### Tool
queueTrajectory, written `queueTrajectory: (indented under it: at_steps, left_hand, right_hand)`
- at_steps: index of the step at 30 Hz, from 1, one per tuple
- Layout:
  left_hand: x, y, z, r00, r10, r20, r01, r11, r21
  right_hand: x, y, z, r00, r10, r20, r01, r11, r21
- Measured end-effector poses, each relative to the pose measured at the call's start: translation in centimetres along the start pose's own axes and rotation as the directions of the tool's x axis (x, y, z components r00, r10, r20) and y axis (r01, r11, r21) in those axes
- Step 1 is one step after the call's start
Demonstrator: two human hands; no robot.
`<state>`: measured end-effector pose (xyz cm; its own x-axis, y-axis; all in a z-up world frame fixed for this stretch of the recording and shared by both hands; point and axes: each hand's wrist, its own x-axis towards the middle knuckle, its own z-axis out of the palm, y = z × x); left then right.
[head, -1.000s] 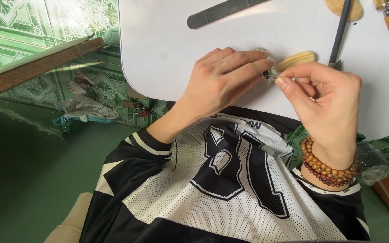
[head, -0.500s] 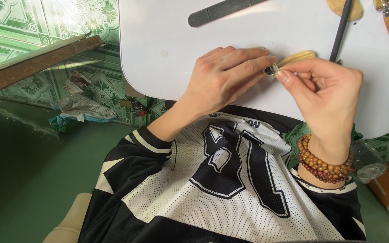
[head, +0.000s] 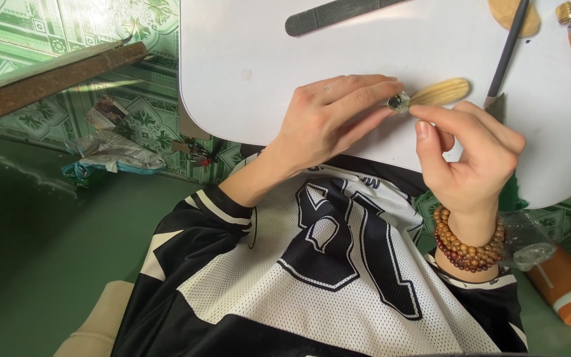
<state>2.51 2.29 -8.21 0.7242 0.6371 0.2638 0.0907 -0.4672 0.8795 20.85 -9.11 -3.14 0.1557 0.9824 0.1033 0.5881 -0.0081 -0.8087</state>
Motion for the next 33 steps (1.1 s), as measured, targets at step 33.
queueTrajectory:
  at_steps: [33]
  left_hand:
    - [0.4,0.5,-1.6,0.995,0.037,0.097,-0.045,0.996,0.082]
  right_hand:
    - [-2.2,4.3,-3.6,0.95,0.054,-0.307,-0.048,0.998,0.027]
